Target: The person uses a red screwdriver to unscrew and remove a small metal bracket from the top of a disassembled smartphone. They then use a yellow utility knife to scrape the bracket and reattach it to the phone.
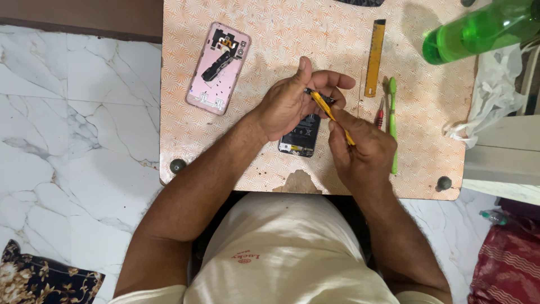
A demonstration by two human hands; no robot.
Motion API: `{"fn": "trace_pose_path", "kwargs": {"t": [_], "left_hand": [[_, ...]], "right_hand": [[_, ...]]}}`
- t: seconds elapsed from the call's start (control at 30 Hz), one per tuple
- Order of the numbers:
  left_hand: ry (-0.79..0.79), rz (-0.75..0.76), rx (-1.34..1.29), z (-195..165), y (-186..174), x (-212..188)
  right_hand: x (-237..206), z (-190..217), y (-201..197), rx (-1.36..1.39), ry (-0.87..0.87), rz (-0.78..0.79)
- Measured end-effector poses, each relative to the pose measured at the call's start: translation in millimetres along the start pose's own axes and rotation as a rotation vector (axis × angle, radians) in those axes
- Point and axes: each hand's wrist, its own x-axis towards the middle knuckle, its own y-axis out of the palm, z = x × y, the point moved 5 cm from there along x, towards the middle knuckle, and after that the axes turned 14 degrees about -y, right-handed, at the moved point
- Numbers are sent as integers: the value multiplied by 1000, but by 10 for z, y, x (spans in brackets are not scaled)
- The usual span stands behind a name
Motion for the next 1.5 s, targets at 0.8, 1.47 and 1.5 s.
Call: {"fn": "trace_pose_path", "kwargs": {"t": [0.8,1.47,1.5], "left_hand": [[-10,-1,15,15,20,5],[-16,-20,25,18,15,-2],[-16,-23,30,20,13,-4]], "right_hand": [[-7,47,-3,-16,4,16],[-22,59,9,29,59,15],[-23,60,9,25,61,14]]}}
